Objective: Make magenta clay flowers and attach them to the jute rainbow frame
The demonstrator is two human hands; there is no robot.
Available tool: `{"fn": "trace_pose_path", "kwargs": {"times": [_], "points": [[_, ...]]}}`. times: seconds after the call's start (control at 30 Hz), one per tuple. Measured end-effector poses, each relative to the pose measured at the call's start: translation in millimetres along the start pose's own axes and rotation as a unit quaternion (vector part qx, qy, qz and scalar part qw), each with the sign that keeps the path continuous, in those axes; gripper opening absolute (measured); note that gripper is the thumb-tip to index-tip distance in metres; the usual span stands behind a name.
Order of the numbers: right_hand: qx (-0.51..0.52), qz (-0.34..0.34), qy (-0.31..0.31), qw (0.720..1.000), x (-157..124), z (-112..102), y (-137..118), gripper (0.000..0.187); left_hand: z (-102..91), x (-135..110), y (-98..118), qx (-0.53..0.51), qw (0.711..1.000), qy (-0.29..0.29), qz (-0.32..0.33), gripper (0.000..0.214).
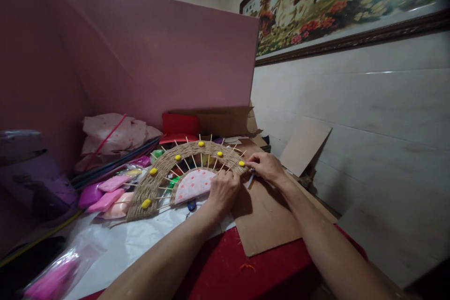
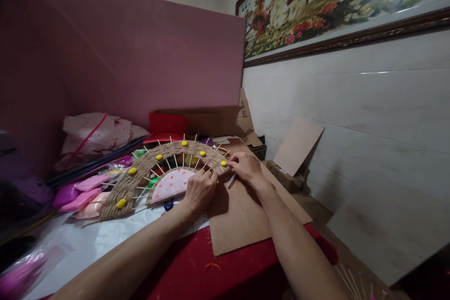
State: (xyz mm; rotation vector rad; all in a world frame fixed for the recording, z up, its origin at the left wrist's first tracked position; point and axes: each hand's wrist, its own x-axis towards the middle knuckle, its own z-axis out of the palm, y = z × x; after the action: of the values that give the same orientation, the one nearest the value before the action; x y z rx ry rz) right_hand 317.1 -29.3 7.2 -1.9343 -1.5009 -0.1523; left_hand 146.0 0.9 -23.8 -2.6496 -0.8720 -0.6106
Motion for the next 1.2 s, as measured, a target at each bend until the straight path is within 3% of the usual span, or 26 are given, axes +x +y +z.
{"fn": "trace_pose_path", "kwargs": {"times": [0.5,0.83,1.2], "points": [[0.009,-0.023,-0.022,0.999,-2,-1,-4,0.025,0.1,0,0,-0.004,1.0,0.002,-0.004,0.022],[0.002,-0.038,-0.004,0.999,-3,11,0,0.015,3.2,0,-1,-0.008,1.0,0.012,-0.002,0.022],[0.005,-0.038,-0.034,0.999,-2,0,-2,0.012,2.0,0,-1,-0.01,1.0,0.005,-0.019,0.022]]}}
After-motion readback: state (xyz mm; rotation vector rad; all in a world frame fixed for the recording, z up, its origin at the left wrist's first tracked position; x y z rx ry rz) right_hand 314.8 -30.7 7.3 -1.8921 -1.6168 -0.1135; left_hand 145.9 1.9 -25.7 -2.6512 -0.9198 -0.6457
